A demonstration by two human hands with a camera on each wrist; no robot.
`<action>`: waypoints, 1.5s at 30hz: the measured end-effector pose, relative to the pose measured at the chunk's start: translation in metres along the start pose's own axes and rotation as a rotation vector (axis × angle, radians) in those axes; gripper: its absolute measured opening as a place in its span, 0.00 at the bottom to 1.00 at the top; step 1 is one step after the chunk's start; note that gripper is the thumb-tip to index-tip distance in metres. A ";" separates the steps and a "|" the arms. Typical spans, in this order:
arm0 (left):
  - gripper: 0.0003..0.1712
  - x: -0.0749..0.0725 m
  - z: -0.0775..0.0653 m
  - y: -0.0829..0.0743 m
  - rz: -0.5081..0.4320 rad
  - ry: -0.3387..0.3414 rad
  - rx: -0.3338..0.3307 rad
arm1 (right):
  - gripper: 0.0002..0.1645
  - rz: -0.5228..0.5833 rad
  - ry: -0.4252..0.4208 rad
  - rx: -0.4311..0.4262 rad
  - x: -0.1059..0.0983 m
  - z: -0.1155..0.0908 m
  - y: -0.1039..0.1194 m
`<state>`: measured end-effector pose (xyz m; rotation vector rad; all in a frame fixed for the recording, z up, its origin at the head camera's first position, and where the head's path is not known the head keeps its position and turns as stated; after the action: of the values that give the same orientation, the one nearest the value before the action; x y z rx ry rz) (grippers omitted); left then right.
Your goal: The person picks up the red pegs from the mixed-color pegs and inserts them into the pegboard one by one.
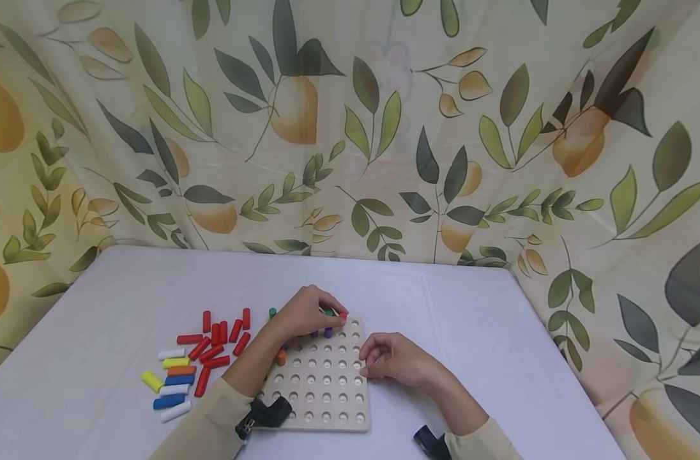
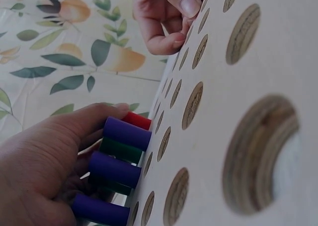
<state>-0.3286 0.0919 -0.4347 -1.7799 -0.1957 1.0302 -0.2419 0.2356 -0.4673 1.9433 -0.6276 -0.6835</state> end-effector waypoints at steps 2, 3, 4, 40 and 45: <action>0.08 -0.001 0.000 0.000 0.002 -0.003 -0.004 | 0.14 0.000 0.001 -0.002 0.000 0.000 0.000; 0.08 -0.001 0.000 -0.001 0.004 -0.005 -0.005 | 0.14 -0.001 0.002 -0.003 0.000 0.000 0.001; 0.08 -0.002 0.000 -0.001 0.005 -0.008 -0.008 | 0.14 -0.002 0.001 -0.003 -0.001 0.000 0.001; 0.12 -0.002 -0.006 -0.011 0.090 0.048 0.023 | 0.14 -0.026 -0.022 -0.005 0.001 0.001 -0.003; 0.12 -0.005 -0.008 -0.011 0.108 0.038 0.023 | 0.14 -0.030 -0.023 -0.010 0.000 -0.002 -0.001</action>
<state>-0.3225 0.0890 -0.4220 -1.8033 -0.0643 1.0694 -0.2398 0.2372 -0.4675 1.9410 -0.6094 -0.7275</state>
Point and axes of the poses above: each hand's wrist, its own z-axis towards the middle knuckle, its own x-axis out of the palm, y = z × x, the point moved 10 cm from there along z, towards the middle knuckle, and after that the axes turned 15 degrees about y, right-handed, at the moved point
